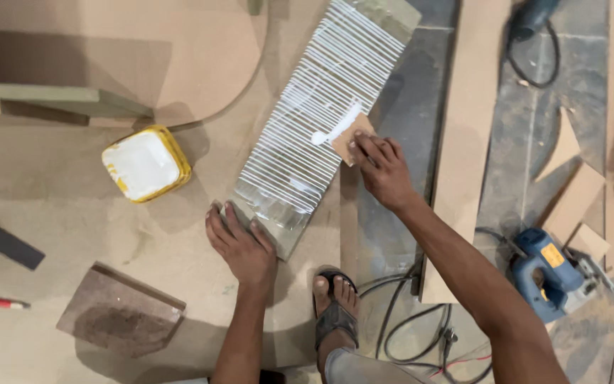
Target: The person applies white adhesive from a container onto a long, flexible wooden component using a small piece of wood as a spreader, then wipes away excess glue with a small cloth.
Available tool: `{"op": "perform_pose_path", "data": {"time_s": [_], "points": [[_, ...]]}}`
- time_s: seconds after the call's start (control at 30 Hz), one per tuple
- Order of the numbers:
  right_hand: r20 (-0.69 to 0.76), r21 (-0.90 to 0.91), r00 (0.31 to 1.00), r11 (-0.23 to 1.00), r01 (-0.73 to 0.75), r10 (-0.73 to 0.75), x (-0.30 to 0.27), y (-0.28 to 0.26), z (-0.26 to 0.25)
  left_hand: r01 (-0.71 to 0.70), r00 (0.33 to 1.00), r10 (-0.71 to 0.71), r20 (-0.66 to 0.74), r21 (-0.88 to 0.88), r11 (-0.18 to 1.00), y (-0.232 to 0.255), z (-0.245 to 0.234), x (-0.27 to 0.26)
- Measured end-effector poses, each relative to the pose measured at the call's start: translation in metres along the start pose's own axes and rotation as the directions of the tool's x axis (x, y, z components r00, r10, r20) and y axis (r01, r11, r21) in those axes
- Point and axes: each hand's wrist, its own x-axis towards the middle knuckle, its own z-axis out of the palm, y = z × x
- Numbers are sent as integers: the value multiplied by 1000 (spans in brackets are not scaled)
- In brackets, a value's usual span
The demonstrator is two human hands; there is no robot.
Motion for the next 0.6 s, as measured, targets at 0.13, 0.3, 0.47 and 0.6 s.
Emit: {"op": "perform_pose_path", "data": {"time_s": [0.13,0.3,0.47,0.6], "points": [[99,23,995,1000,8,-10,-10,3,-2,3,1000,-3,-6,14,1000,-3,4,-3],[248,36,963,995,97,-103,-8,-11,-19,-15,999,14,-41,-20,1000,-2,2,-3],[-68,145,991,984,-107,118,9,-48,-42,-46,987,52,-151,37,998,-7,9,-5],[-211,359,914,897,-257,346,24,-74,-45,-124,939,125,-321,22,992,-19,27,-5]]}}
